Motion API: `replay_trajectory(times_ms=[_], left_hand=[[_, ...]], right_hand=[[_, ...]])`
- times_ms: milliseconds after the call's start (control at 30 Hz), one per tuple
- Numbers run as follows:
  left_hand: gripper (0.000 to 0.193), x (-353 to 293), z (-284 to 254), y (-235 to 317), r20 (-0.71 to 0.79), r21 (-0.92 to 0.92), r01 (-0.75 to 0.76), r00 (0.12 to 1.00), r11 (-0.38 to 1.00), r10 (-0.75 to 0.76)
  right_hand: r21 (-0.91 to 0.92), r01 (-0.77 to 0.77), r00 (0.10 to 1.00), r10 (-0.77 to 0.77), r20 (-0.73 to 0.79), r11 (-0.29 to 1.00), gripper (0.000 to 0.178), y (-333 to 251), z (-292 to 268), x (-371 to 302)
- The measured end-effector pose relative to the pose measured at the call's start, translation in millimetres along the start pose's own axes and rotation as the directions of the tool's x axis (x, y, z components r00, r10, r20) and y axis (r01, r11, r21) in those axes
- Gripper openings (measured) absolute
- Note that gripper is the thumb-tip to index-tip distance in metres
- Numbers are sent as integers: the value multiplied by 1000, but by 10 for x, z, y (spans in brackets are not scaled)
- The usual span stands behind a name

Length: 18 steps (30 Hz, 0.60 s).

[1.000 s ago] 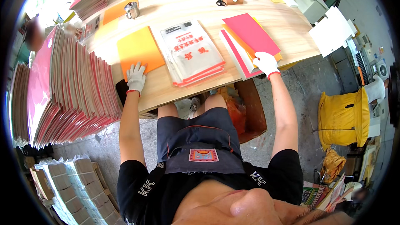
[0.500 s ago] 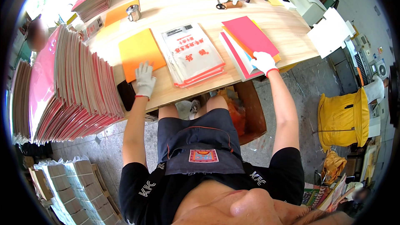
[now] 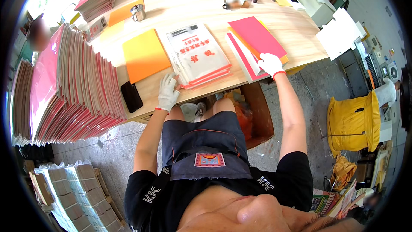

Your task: The person, wearing gloves, organizes and stacks colored paper folders on a wooden table, placing them into a plastic bag and then into a cardboard box.

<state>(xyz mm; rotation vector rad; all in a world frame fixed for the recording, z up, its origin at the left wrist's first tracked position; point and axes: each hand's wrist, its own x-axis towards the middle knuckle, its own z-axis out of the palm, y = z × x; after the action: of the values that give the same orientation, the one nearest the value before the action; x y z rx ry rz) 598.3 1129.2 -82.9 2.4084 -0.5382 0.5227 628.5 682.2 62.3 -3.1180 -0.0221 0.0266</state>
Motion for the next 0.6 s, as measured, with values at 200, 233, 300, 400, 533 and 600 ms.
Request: replay_trajectory(times_ms=[200,233,300,400,533,600], left_hand=[[41,-5,-53,43,3,-7,61,998,998,-61],[41,-16,-40,30,0,-1,61,998,998,-61],[41,-15,-5,7,3,2,52,999,999,-52],[40,-26,-23,-58,8,-2,50,999,999,-50],[35,-37,13,-15,3,8,50,999,999,-50],[30,-17,-29,41,14,72,1,1000,997,-2]], right_hand=[[33,10,998,-13,68,999,34,15,-122,-1],[-16,3,998,-2,60,1000,36,-14,-98,-1],[-117,-18,999,23,42,993,48,-74,-34,-22],[-94,-11,1000,11,8,995,62,-102,-219,-93],[-179,60,990,-81,-112,982,53,140,-315,-483],[-193,74,984,-102,-144,978,54,255,-125,-681]])
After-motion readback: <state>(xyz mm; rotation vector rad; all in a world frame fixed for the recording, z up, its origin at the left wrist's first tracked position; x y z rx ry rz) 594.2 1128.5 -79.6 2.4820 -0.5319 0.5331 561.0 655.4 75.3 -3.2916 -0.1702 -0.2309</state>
